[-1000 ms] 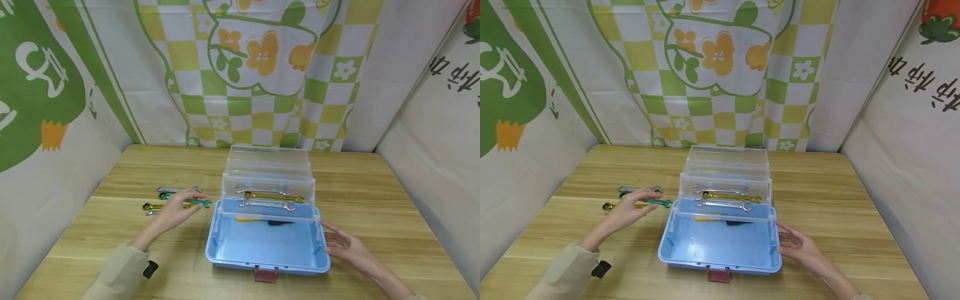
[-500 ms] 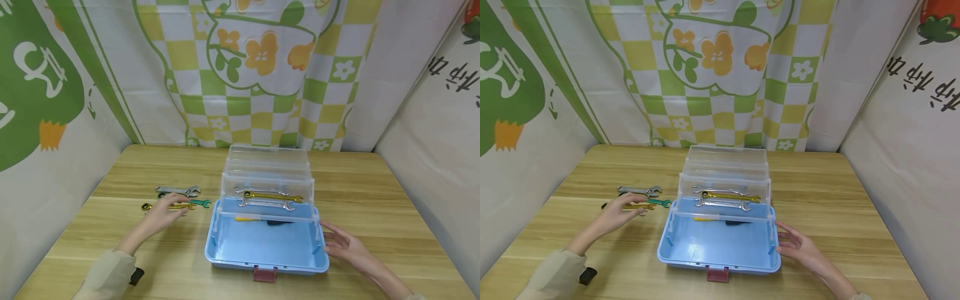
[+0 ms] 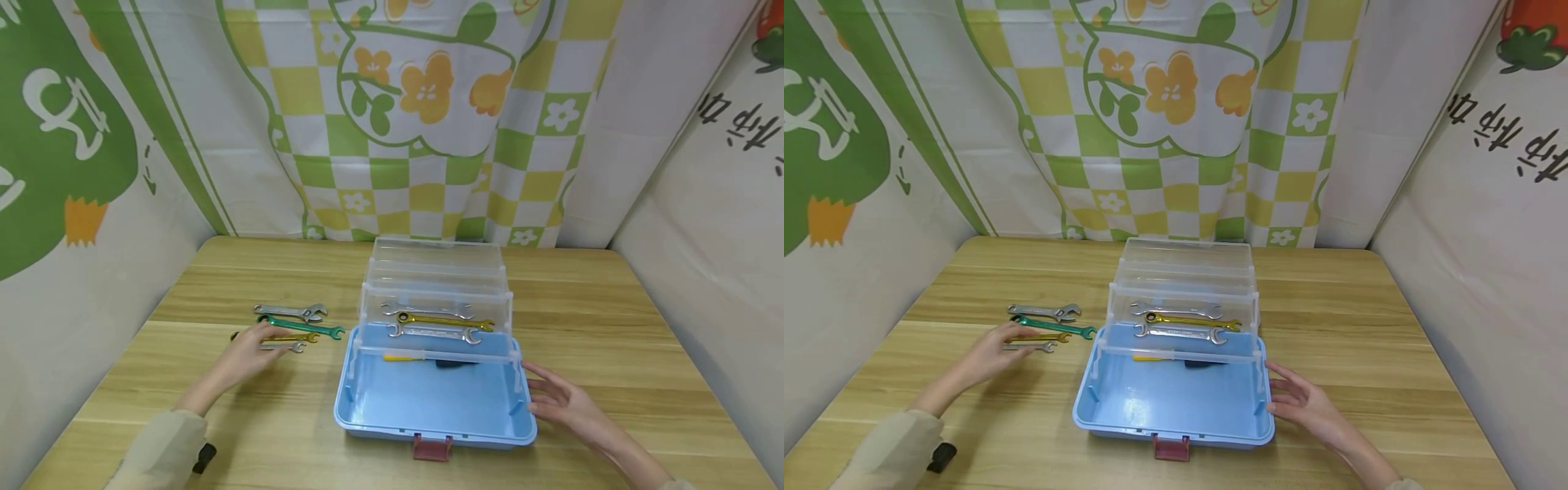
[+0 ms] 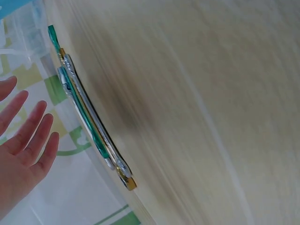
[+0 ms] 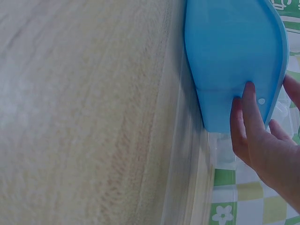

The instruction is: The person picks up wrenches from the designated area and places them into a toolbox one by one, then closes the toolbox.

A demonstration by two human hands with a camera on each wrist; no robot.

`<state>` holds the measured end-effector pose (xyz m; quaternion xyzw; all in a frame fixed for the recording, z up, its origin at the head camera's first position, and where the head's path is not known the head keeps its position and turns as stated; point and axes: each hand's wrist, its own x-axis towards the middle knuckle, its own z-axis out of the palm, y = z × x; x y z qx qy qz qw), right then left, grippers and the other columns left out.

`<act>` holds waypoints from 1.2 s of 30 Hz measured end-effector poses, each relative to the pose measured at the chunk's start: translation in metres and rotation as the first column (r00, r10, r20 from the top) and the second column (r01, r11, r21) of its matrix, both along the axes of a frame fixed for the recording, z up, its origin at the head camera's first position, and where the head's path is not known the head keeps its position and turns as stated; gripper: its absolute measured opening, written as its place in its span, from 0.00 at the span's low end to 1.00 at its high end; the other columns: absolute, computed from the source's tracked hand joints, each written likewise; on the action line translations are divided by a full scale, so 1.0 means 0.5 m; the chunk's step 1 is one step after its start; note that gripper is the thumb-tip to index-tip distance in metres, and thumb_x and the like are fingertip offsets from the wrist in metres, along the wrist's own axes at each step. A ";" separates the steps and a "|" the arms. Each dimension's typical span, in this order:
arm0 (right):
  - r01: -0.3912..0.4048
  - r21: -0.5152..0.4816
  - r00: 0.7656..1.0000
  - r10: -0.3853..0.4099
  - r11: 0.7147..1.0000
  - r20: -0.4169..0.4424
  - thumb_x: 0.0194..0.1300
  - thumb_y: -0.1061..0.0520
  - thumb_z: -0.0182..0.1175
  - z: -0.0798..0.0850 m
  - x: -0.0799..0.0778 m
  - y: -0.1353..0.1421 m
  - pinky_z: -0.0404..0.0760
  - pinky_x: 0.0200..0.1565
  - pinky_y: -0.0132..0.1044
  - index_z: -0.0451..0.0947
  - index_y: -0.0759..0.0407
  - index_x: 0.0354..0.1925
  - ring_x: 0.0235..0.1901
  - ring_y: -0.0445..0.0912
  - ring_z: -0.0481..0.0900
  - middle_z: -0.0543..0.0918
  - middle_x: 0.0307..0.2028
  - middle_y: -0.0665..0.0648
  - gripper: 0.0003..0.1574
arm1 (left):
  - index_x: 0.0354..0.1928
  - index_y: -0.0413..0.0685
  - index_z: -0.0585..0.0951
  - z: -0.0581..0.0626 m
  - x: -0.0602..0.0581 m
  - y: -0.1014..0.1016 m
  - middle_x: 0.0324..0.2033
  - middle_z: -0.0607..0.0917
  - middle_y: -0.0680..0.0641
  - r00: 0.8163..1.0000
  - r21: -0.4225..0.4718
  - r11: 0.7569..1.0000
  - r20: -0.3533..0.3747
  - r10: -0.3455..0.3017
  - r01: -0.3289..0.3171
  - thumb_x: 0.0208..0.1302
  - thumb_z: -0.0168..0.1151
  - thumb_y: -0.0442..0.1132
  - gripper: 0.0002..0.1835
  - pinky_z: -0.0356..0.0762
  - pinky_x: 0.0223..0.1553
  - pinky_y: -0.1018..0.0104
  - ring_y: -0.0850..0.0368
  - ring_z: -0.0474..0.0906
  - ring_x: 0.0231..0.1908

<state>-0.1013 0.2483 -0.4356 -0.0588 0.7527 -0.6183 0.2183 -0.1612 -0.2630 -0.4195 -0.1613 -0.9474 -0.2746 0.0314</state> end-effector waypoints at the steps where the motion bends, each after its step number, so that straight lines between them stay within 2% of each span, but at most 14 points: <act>1: 0.000 -0.001 1.000 0.000 1.000 -0.002 0.58 0.58 0.57 0.000 0.000 0.000 0.73 0.49 0.41 0.46 0.61 0.66 0.54 0.63 0.65 0.53 0.61 0.76 0.44 | 0.42 0.36 0.78 -0.001 -0.001 -0.003 0.42 0.78 0.35 1.000 -0.005 1.000 0.009 0.000 0.000 0.55 0.60 0.34 0.13 0.56 0.52 0.36 0.27 0.58 0.54; 8: -0.006 -0.007 1.000 0.006 1.000 -0.011 0.58 0.59 0.57 0.000 0.002 0.000 0.73 0.49 0.41 0.45 0.62 0.66 0.54 0.62 0.66 0.54 0.60 0.77 0.44 | 0.40 0.36 0.78 -0.015 -0.011 -0.021 0.40 0.79 0.37 1.000 -0.060 0.998 0.005 -0.014 0.014 0.53 0.61 0.33 0.12 0.61 0.50 0.38 0.31 0.66 0.50; 15: -0.016 -0.013 1.000 0.016 1.000 -0.009 0.58 0.59 0.57 0.001 0.001 0.001 0.73 0.49 0.42 0.45 0.62 0.66 0.54 0.62 0.66 0.54 0.60 0.77 0.44 | 0.38 0.34 0.79 -0.024 -0.018 -0.032 0.35 0.79 0.41 0.999 -0.106 0.994 -0.007 -0.032 0.032 0.52 0.61 0.31 0.11 0.73 0.40 0.49 0.43 0.75 0.38; 21: -0.017 -0.004 1.000 0.017 1.000 -0.008 0.59 0.59 0.56 0.002 0.001 0.002 0.73 0.49 0.42 0.45 0.61 0.66 0.54 0.62 0.67 0.55 0.60 0.77 0.44 | 0.37 0.34 0.79 -0.032 -0.026 -0.039 0.34 0.79 0.42 0.999 -0.145 0.989 -0.017 -0.034 0.031 0.51 0.62 0.31 0.10 0.73 0.40 0.50 0.44 0.75 0.37; 26: -0.011 -0.004 1.000 0.011 1.000 -0.006 0.59 0.58 0.57 0.000 -0.001 0.001 0.73 0.50 0.42 0.45 0.61 0.66 0.54 0.62 0.66 0.55 0.60 0.77 0.44 | 0.37 0.34 0.79 -0.038 -0.033 -0.044 0.33 0.78 0.41 0.999 -0.160 0.986 0.006 -0.035 0.036 0.50 0.62 0.31 0.11 0.73 0.39 0.51 0.45 0.75 0.36; 36: -0.013 -0.024 1.000 0.013 1.000 -0.014 0.59 0.59 0.57 -0.002 0.001 0.001 0.73 0.49 0.38 0.45 0.61 0.66 0.54 0.60 0.67 0.55 0.60 0.76 0.44 | 0.33 0.38 0.80 -0.046 -0.047 -0.049 0.27 0.76 0.48 0.998 -0.188 0.981 0.042 -0.041 0.048 0.50 0.63 0.31 0.07 0.72 0.31 0.59 0.54 0.73 0.30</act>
